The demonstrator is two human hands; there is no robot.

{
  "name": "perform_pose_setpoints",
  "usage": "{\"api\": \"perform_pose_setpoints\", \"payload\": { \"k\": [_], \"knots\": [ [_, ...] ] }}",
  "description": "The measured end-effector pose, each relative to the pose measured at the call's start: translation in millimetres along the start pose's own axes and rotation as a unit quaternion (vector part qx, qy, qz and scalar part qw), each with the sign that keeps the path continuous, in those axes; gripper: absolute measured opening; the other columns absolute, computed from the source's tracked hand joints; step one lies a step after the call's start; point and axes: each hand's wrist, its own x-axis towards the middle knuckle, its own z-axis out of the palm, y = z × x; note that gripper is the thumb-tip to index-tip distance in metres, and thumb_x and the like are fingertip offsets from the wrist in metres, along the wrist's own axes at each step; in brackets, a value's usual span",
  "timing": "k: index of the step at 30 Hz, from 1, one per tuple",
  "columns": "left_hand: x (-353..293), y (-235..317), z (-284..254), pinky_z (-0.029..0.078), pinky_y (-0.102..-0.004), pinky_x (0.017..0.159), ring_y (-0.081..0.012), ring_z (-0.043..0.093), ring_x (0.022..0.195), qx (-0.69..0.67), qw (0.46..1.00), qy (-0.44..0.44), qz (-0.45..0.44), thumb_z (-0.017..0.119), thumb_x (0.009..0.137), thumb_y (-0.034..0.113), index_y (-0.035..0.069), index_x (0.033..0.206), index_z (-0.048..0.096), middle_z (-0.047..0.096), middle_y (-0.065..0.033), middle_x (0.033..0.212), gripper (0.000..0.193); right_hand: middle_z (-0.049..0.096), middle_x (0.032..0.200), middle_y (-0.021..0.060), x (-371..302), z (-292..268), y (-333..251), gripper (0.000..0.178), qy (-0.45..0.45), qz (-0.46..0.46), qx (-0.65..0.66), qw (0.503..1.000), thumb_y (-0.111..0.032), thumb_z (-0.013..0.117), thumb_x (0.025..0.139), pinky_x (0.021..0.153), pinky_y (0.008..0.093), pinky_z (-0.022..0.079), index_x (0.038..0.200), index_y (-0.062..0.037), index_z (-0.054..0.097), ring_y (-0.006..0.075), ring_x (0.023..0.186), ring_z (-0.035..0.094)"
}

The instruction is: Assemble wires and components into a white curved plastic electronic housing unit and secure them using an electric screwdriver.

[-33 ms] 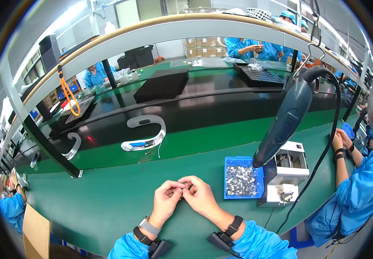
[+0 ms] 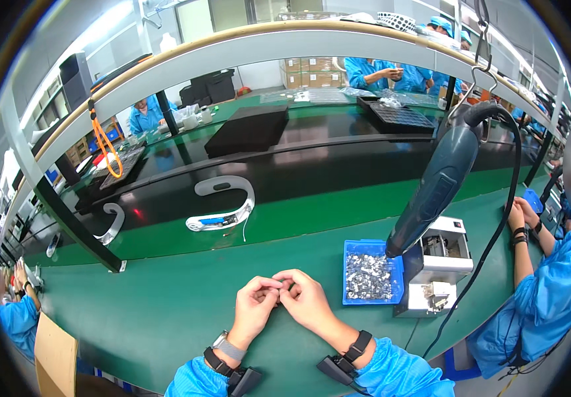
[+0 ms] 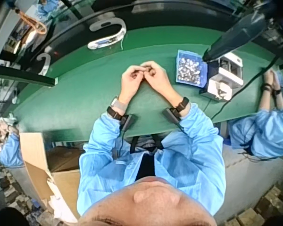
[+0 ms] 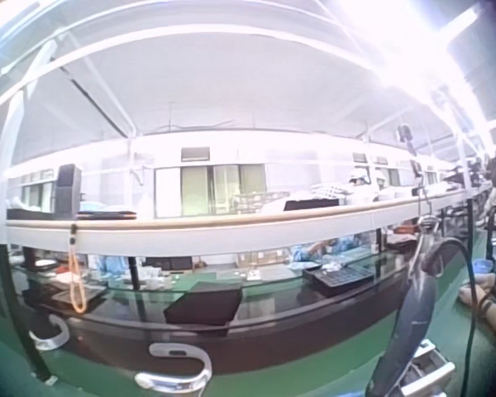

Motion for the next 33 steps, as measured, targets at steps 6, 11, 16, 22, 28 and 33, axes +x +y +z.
{"api": "perform_pose_setpoints", "payload": {
  "k": [6, 11, 16, 22, 28, 33],
  "knots": [
    [9, 6, 0, 0.054, -0.0233, 0.07, -0.01, 0.064, 0.084, -0.024, 0.999, 0.042, -0.002, 0.059, 0.093, -0.001, 0.0, 0.103, 0.067, 0.068, -0.005, 0.099, 0.013, 0.06, 0.085, -0.0022, 0, -8, -3, 0.028, -0.021, 0.036, 0.004, 0.999, 0.006, 0.059, 0.088, 0.058, 0.0193, 0.047, 0.115, -0.0018, 0.061, 0.0013, 0.064, 0.056],
    [71, 18, -1, 0.053, -0.0287, 0.073, -0.0198, 0.062, 0.095, 0.198, 0.965, 0.087, 0.147, 0.06, 0.089, 0.0, 0.002, 0.1, 0.069, 0.062, -0.0102, 0.108, 0.014, 0.062, 0.082, 0.0009, 1, -9, 5, 0.04, 0.022, 0.011, 0.008, 1.0, 0.0, 0.062, 0.084, 0.054, 0.024, 0.047, 0.123, -0.0071, 0.059, 0.0046, 0.059, 0.056],
    [172, 5, -13, 0.041, -0.0482, 0.102, -0.0389, 0.054, 0.113, 0.539, 0.781, 0.105, 0.297, 0.071, 0.082, 0.018, 0.001, 0.116, 0.06, 0.057, -0.0185, 0.117, 0.039, 0.06, 0.08, 0.0019, 3, -8, 1, 0.041, 0.008, 0.02, 0.031, 0.999, 0.0, 0.061, 0.084, 0.055, 0.0282, 0.047, 0.124, -0.0065, 0.057, 0.0085, 0.057, 0.056],
    [231, -16, 21, 0.056, -0.047, 0.079, -0.0359, 0.067, 0.096, 0.674, 0.723, 0.048, 0.143, 0.078, 0.08, 0.041, 0.0, 0.119, 0.057, 0.065, -0.0194, 0.104, 0.061, 0.057, 0.08, 0.0, 2, -21, -6, 0.037, 0.012, 0.012, -0.001, 1.0, 0.001, 0.06, 0.085, 0.055, 0.0254, 0.044, 0.121, -0.0047, 0.059, 0.0065, 0.058, 0.053],
    [246, -18, 7, 0.057, -0.0487, 0.079, -0.0378, 0.07, 0.089, 0.691, 0.722, 0.016, 0.009, 0.072, 0.079, 0.035, 0.005, 0.099, 0.066, 0.072, -0.0196, 0.092, 0.036, 0.061, 0.084, 0.0052, 0, -18, -7, 0.027, -0.006, -0.014, 0.001, 1.0, -0.004, 0.061, 0.085, 0.06, 0.0329, 0.049, 0.111, -0.0085, 0.064, 0.0178, 0.064, 0.06],
    [230, 20, -5, 0.056, -0.0518, 0.073, -0.0408, 0.07, 0.082, 0.648, 0.753, 0.013, 0.112, 0.07, 0.08, 0.032, 0.003, 0.097, 0.065, 0.071, -0.0208, 0.086, 0.033, 0.061, 0.091, 0.0072, -4, -23, -11, 0.016, 0.011, -0.078, -0.033, 0.996, -0.008, 0.058, 0.09, 0.062, 0.0369, 0.05, 0.103, -0.0105, 0.066, 0.0256, 0.068, 0.062]
  ]
}}
